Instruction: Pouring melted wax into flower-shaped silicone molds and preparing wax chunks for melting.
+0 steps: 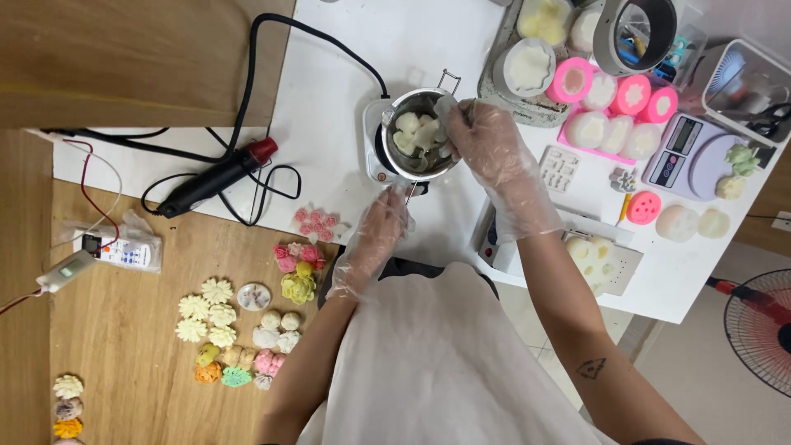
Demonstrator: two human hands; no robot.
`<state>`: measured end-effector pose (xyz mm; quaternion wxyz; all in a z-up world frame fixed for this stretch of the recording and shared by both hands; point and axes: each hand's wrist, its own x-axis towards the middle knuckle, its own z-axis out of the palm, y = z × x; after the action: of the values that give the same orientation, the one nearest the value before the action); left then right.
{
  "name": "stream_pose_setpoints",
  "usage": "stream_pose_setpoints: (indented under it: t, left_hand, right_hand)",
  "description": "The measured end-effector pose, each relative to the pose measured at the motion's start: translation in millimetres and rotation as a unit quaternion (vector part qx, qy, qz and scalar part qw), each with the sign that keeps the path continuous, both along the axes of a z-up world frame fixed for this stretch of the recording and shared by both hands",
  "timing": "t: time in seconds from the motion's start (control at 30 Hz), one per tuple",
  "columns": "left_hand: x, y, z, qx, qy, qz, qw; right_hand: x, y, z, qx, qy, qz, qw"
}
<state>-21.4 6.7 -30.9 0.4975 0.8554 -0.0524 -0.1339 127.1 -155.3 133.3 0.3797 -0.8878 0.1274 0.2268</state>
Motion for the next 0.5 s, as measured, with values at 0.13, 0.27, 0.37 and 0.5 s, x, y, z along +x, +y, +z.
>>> stream_pose_setpoints:
  t: [0.13, 0.27, 0.37, 0.5]
  left_hand:
    - [-22.5, 1.2, -32.1, 0.125, -0.249, -0.032, 0.960]
    - [6.9, 3.9, 41.0, 0.041, -0.126, -0.057, 0.990]
    - [0.6, -0.6, 32.5, 0.006, 0.213, -0.034, 0.976]
    - [-30.8, -1.8, -1.8, 0.067, -0.120, -0.036, 0.990]
  right_hand:
    - [-1.3, -7.6, -3.6, 0.088, -0.005, -0.066, 0.994]
    - [-5.8, -17.8, 2.8, 0.104, -0.025, -0.070, 0.992]
    - [-9.8, -19.1, -0.7, 0.044, -0.028, -0.029, 0.998]
    - [-10.9, -16.2, -9.2, 0.068, 0.034, -0.066, 0.995]
